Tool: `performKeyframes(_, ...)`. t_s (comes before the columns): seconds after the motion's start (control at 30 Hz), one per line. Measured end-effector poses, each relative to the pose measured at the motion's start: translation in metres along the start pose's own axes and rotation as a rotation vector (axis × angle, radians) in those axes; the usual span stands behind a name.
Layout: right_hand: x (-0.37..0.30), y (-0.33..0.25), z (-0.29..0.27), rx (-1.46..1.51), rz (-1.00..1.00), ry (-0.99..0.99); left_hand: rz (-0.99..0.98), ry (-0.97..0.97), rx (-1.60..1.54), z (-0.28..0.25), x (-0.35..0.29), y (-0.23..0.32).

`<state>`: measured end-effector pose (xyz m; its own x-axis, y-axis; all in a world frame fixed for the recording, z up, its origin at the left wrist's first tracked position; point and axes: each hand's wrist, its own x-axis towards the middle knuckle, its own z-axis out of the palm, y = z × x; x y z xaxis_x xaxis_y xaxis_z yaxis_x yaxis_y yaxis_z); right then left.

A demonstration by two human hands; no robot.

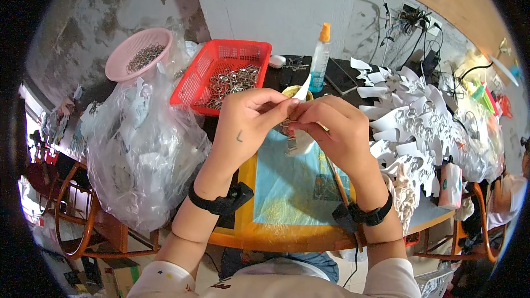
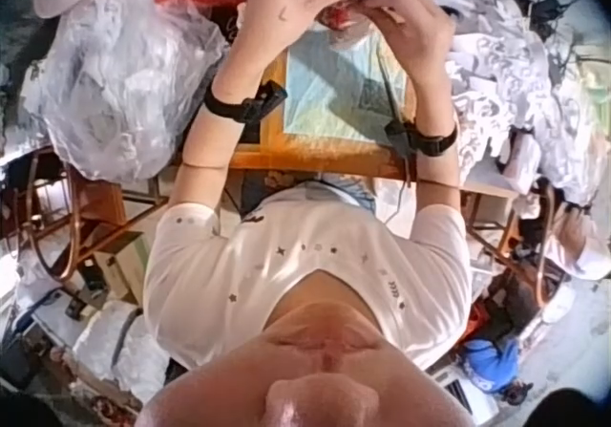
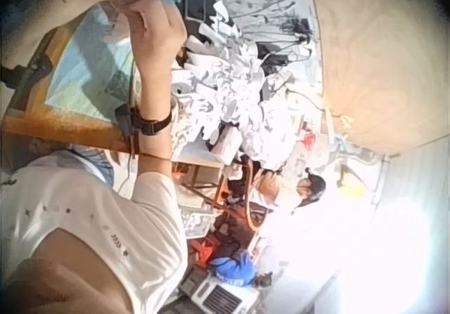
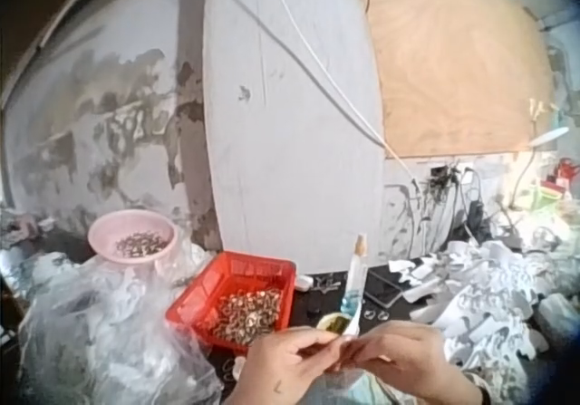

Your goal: Assembling metal loops onto shoe components and applying adhesive with a brush.

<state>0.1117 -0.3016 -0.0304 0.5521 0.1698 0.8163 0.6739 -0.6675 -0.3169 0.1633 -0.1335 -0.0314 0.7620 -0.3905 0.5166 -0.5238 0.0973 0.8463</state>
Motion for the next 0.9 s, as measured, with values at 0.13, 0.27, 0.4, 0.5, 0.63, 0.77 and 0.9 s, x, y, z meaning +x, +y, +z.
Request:
performKeyframes(0.13, 0.0, 0.001, 0.0, 0.051, -0.004, -0.027, -0.036, -0.035, -0.015, -0.001, 0.0, 0.002)
performKeyframes(0.27, -0.003, -0.001, 0.005, 0.081, 0.037, 0.092, -0.164, -0.044, -0.244, 0.001, 0.0, 0.002)
performKeyframes(0.4, -0.004, -0.004, 0.006, 0.079, 0.055, 0.148, -0.265, -0.004, -0.289, 0.005, 0.0, 0.005)
performKeyframes(0.5, -0.003, -0.007, 0.007, 0.048, 0.113, 0.181, -0.28, 0.021, -0.301, 0.007, -0.001, 0.007)
performKeyframes(0.63, -0.005, -0.002, 0.005, 0.034, 0.153, 0.187, -0.193, -0.076, -0.267, 0.005, -0.002, 0.006)
performKeyframes(0.77, -0.001, -0.004, -0.001, 0.307, 0.406, 0.159, -0.297, -0.105, -0.412, 0.005, -0.002, 0.002)
performKeyframes(0.9, -0.003, 0.006, 0.001, 0.473, 0.522, 0.143, -0.269, -0.088, -0.293, 0.009, -0.004, 0.004)
